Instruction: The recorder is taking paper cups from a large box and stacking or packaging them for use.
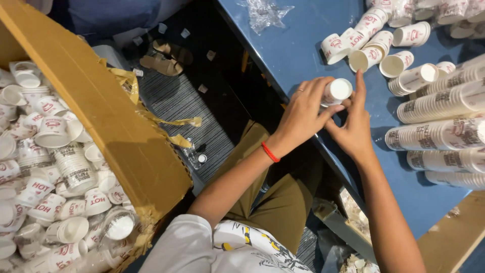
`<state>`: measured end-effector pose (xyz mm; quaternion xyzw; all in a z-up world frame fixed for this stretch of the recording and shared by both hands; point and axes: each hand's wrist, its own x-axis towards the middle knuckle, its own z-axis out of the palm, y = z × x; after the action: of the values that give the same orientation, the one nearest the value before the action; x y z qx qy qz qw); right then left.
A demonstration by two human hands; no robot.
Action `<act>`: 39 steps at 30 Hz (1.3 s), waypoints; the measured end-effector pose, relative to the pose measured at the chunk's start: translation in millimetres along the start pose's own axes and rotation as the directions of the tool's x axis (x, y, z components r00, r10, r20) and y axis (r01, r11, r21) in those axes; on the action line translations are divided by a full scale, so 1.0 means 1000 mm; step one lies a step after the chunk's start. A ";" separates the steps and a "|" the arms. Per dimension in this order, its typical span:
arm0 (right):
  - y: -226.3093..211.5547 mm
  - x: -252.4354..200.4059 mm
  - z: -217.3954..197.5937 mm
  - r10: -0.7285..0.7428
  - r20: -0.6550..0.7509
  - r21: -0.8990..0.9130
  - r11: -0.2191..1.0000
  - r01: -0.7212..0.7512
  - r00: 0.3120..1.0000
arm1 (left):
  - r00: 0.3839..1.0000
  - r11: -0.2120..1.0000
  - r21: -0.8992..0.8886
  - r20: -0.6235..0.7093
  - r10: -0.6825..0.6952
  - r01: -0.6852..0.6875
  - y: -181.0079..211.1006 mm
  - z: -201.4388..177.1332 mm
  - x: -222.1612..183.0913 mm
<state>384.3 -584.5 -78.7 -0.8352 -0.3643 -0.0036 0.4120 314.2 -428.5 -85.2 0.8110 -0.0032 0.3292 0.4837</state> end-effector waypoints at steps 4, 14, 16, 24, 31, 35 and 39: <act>0.001 -0.001 0.000 -0.045 -0.022 0.119 0.992 0.048 0.999 | 0.999 0.999 -0.032 -0.012 -0.043 0.042 -0.001 -0.020 0.007; -0.022 0.006 0.002 0.024 -0.103 0.010 1.000 -0.023 0.994 | 0.995 0.991 0.110 -0.047 0.088 -0.083 -0.015 -0.010 0.006; -0.023 0.005 0.002 0.021 -0.111 0.036 0.999 -0.017 0.994 | 0.997 0.994 0.073 -0.019 0.078 -0.076 -0.017 -0.010 0.004; -0.034 0.026 -0.013 -0.088 -0.242 -0.163 0.985 0.048 0.966 | 0.999 0.983 0.183 -0.023 0.038 -0.034 -0.014 -0.004 0.003; 0.001 0.065 -0.003 -0.259 -0.179 -0.543 0.830 0.124 0.949 | 0.996 0.959 0.269 0.019 0.092 -0.094 -0.013 -0.005 0.007; -0.001 0.056 -0.006 -0.263 -0.177 -0.548 0.827 0.126 0.948 | 0.995 0.955 0.282 0.056 0.080 -0.092 -0.016 -0.007 0.003; -0.012 0.058 -0.016 -0.183 -0.187 -0.534 0.843 0.056 0.965 | 0.984 0.981 0.129 0.124 0.128 -0.143 -0.014 -0.025 0.013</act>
<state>424.3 -556.4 -42.2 -0.8850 -0.3509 -0.2255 0.2069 316.2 -397.3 -81.5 0.8580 -0.0636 0.3135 0.4020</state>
